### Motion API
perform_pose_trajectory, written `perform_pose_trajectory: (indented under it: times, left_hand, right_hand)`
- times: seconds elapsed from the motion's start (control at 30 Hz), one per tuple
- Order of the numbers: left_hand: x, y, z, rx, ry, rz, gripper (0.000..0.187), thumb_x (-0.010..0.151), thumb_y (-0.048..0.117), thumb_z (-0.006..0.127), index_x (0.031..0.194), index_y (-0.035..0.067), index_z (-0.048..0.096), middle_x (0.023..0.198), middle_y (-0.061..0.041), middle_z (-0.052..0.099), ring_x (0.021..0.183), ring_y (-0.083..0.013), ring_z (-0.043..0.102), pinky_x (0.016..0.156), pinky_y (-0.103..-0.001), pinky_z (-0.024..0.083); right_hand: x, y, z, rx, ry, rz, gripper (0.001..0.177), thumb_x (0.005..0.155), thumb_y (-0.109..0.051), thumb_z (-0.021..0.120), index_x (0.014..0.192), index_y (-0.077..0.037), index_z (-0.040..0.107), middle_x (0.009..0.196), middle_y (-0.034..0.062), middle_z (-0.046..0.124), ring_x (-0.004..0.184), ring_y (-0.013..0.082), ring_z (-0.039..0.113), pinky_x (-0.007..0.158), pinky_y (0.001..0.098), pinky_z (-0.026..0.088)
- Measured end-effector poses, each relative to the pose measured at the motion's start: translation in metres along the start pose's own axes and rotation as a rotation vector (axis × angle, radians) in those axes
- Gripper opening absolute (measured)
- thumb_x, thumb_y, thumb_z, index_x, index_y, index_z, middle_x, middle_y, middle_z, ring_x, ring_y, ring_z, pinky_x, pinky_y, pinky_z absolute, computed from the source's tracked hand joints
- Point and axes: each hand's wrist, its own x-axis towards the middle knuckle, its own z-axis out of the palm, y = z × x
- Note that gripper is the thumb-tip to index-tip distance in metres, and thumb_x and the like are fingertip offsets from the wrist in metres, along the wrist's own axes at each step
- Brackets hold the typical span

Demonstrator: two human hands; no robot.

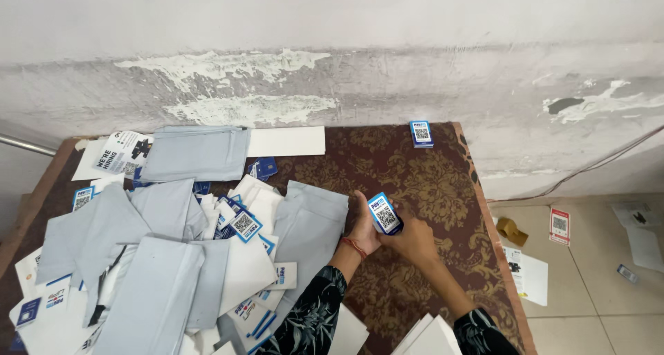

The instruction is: The person sorts a large pile of white envelopes and gray padded mailers on a table. They repeatedly pick up items, separate them into different piles, and place small blue cards with QR codes into separate stacks. The person also moves some cardboard boxes to the side to clear space.

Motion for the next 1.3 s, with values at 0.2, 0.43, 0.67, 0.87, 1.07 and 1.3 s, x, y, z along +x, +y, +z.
perform_pose_trajectory:
  times: [0.2,0.43,0.67,0.87,1.07,1.3]
  left_hand:
    - [0.012,-0.005,-0.005,1.019,0.308,0.422,0.087,0.085,0.080,0.042,0.138,0.013,0.054,0.122,-0.010,0.065,0.114,-0.0269,0.063,0.095,-0.045,0.052]
    - [0.006,-0.021,-0.023,1.745,0.011,0.715,0.079,0.099,0.073,0.044,0.133,0.003,0.060,0.140,-0.018,0.059,0.140,-0.0370,0.046,0.123,-0.057,0.025]
    - [0.012,-0.018,-0.026,1.751,0.011,0.662,0.079,0.102,0.072,0.044,0.132,0.001,0.063,0.137,-0.017,0.060,0.142,-0.0382,0.044,0.125,-0.058,0.022]
    - [0.018,-0.025,-0.033,1.761,0.032,0.724,0.076,0.102,0.071,0.048,0.130,0.002,0.064,0.137,-0.016,0.060,0.139,-0.0353,0.047,0.125,-0.057,0.025]
    - [0.018,-0.027,-0.037,1.740,0.025,0.687,0.076,0.101,0.072,0.050,0.125,0.001,0.066,0.139,-0.016,0.058,0.141,-0.0342,0.046,0.124,-0.057,0.025]
    - [0.018,-0.025,-0.036,1.739,0.012,0.664,0.074,0.103,0.070,0.050,0.122,0.001,0.067,0.137,-0.016,0.056,0.141,-0.0341,0.045,0.125,-0.057,0.026]
  right_hand:
    - [0.098,0.067,-0.020,0.161,0.001,0.113,0.064,0.066,-0.040,0.083,0.118,-0.003,0.072,0.093,0.0175,0.081,0.079,0.0287,0.081,0.073,0.0435,0.064]
    - [0.235,0.100,-0.030,-0.058,0.351,0.270,0.065,0.071,-0.049,0.089,0.114,-0.002,0.074,0.102,0.0198,0.076,0.089,0.0337,0.074,0.074,0.0467,0.058]
    - [0.296,0.065,-0.028,-0.137,0.229,0.488,0.063,0.077,-0.055,0.084,0.105,0.001,0.077,0.110,0.0196,0.076,0.101,0.0352,0.074,0.079,0.0495,0.061]
    - [0.319,0.086,-0.009,-0.289,0.318,0.371,0.084,0.070,-0.060,0.087,0.128,-0.002,0.067,0.150,0.0236,0.048,0.143,0.0410,0.038,0.104,0.0557,0.046]
    - [0.329,0.082,-0.013,-0.233,0.237,0.371,0.113,0.072,-0.074,0.080,0.146,0.004,0.046,0.152,0.0247,0.043,0.140,0.0426,0.038,0.108,0.0571,0.040]
    - [0.357,0.068,0.003,-0.247,0.396,0.402,0.104,0.076,-0.076,0.075,0.136,0.007,0.056,0.140,0.0244,0.054,0.132,0.0414,0.047,0.101,0.0568,0.046]
